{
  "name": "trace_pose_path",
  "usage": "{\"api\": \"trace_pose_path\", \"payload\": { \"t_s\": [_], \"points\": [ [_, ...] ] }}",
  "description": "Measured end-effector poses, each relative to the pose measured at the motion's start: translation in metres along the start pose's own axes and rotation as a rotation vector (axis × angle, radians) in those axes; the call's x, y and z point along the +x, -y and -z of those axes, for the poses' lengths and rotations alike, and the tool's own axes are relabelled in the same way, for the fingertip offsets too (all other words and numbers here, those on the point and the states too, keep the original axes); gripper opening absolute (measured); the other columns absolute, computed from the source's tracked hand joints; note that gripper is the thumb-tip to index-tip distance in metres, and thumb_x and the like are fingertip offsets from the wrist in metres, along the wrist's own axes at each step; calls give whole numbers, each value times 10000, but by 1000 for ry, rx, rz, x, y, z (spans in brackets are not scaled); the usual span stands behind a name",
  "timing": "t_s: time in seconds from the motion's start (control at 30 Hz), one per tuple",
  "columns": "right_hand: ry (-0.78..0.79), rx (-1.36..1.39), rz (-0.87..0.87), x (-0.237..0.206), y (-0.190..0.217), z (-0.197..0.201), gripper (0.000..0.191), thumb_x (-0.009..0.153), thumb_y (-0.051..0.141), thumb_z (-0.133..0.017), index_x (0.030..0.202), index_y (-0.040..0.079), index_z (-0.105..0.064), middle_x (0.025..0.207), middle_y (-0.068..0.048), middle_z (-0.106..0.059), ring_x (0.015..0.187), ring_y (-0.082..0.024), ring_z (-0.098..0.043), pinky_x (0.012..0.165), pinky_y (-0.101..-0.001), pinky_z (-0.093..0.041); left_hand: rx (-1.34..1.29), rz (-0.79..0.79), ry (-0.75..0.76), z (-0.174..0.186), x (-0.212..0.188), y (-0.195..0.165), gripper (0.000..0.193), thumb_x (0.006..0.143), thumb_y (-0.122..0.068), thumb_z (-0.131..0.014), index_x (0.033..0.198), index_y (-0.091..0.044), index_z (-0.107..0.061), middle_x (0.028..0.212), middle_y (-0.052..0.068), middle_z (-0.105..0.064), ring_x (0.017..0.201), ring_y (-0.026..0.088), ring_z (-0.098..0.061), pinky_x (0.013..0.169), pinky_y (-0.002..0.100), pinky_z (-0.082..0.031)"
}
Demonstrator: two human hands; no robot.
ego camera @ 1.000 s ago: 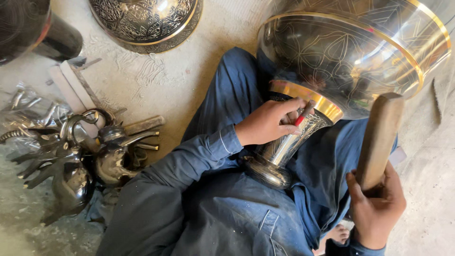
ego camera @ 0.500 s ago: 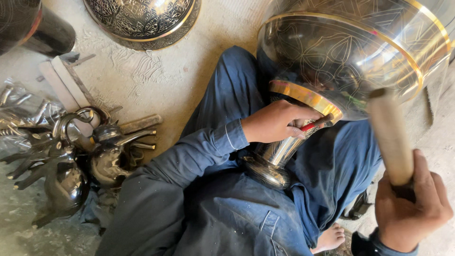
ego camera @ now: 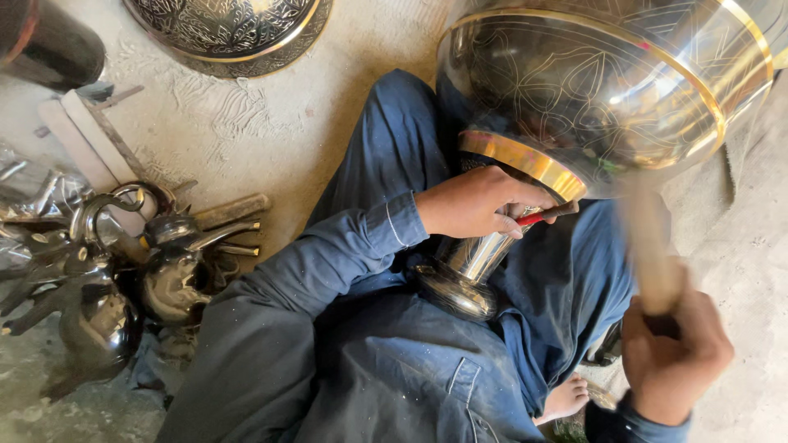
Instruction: The person sits on the floor and uses a hammer and a small metal chisel to engrave a decorative pattern onto the neck of a large silver-colored metal vessel. The person repeatedly taps the chisel against the metal surface to create the design.
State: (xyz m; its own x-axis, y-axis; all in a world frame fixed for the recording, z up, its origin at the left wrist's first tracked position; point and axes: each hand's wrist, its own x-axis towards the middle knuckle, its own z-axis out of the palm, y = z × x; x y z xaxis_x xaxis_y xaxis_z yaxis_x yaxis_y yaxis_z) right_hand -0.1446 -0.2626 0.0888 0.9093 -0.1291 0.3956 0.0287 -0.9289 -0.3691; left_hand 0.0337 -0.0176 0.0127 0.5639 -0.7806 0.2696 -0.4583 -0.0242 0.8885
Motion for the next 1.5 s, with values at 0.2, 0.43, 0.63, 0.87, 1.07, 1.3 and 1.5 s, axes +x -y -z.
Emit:
{"api": "trace_pose_path", "payload": {
  "t_s": [0.2,0.43,0.63,0.87,1.07,1.3,1.5],
  "points": [
    [-26,23,-66,-3,5,-2,528,843,-144,-745,1365,-81,-699,987,-184,-695,808,-205,-668,737,-317,-527,20,-76,-14,-1,1,4,576,759,-102,-833,1306,-99,-654,853,107,-724,767,275,-719,707,392,-546],
    [33,-17,-29,15,15,3,551,848,-99,-791,1385,-64,-673,975,-191,-675,816,-226,-685,729,-321,-535,-232,132,-330,-19,-22,1,526,864,-68,-798,1323,-20,-545,873,104,-718,772,189,-757,698,317,-578],
    [83,-111,106,43,21,2,560,831,-140,-780,1378,-50,-698,972,-206,-680,806,-254,-695,718,-350,-541,-320,184,-417,-26,-34,-7,369,909,-24,-765,1231,-21,-585,972,88,-715,837,159,-741,767,300,-600],
    [162,-13,193,68,34,22,540,911,-121,-720,1439,-20,-666,1083,-199,-675,893,-237,-707,779,-305,-573,-292,88,-401,-19,-29,-13,441,899,3,-719,1316,-33,-579,1178,56,-717,893,126,-710,803,279,-603],
    [235,-197,270,95,59,38,509,928,-159,-704,1419,-27,-687,1032,-212,-672,805,-254,-677,708,-340,-546,-274,164,-434,-23,-28,-8,304,896,-32,-762,1156,-23,-606,820,93,-669,700,168,-670,681,305,-536],
    [227,-213,316,107,79,41,490,926,-149,-700,1399,-21,-700,1041,-196,-667,803,-265,-663,720,-345,-538,-280,155,-498,-30,-36,-9,304,917,-67,-767,1140,-30,-563,768,87,-661,664,176,-672,646,314,-533],
    [263,-430,541,111,86,43,505,749,-170,-756,1210,32,-790,858,-158,-688,715,-291,-664,671,-401,-559,-241,118,-575,-36,-38,-9,354,924,-95,-742,1228,-28,-573,854,85,-694,752,181,-721,714,313,-592]
  ]
}}
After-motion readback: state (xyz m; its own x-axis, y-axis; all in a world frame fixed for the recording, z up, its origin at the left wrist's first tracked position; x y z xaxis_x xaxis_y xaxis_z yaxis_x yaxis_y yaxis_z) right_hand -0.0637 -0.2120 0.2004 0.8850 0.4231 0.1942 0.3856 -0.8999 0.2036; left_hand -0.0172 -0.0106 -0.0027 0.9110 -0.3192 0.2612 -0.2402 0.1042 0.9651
